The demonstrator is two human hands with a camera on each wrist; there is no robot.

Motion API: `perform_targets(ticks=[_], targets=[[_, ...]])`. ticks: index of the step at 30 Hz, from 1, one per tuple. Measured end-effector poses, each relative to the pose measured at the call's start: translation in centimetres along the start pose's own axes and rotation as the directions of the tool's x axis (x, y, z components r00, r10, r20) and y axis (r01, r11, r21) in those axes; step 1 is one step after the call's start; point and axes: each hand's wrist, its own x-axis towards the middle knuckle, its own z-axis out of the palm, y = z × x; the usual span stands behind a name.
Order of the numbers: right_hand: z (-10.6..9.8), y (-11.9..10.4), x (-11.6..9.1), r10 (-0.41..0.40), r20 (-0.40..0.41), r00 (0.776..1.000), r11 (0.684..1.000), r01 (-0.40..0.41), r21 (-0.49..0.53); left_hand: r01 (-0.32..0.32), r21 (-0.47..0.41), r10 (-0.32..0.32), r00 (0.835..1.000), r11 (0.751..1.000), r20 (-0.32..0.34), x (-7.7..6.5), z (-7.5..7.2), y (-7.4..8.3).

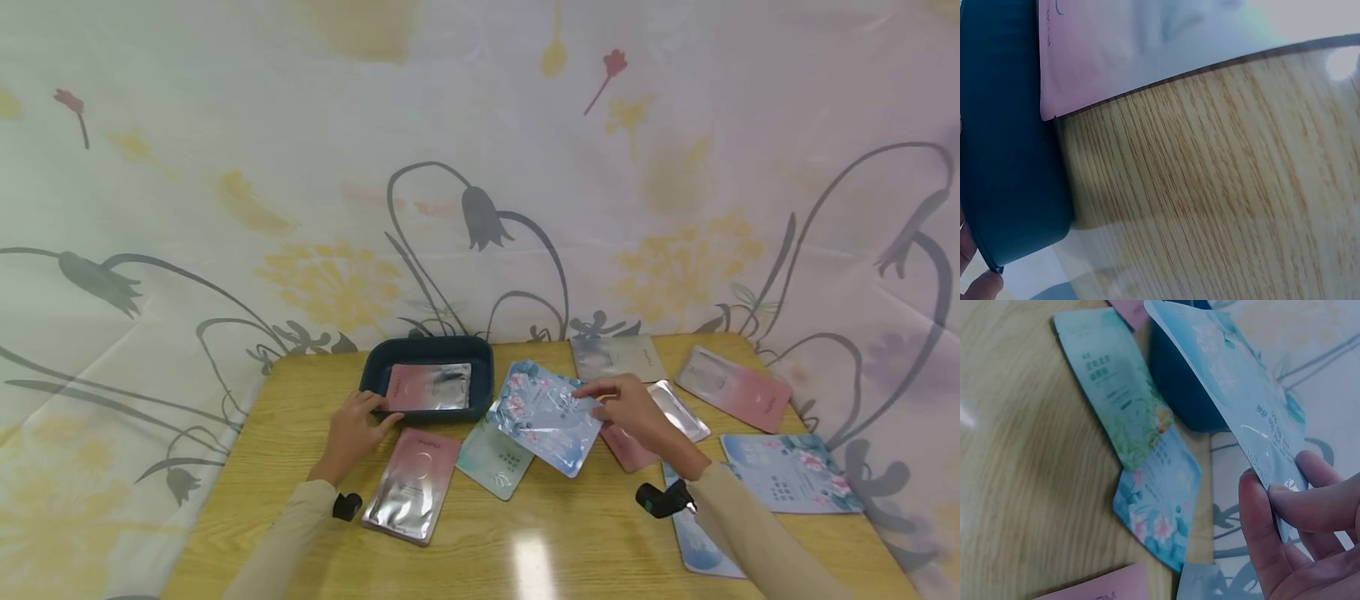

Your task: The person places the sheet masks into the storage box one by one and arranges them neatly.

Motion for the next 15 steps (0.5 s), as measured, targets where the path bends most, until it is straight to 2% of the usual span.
perform_targets(ticks=[8,15], targets=[[0.6,-1.1,2.5,-0.002,0.010,1.000,1.000,0.002,0.010,-0.021,0.009,0.021,1.000,1.000,-0.019,0.1,-0.1,-0.1],[1.6,-1.5,4.4,-0.003,0.046,0.999,0.997,0.000,0.083,-0.024,0.022,0.024,0.999,0.999,-0.025,-0.1,0.1,-0.1]])
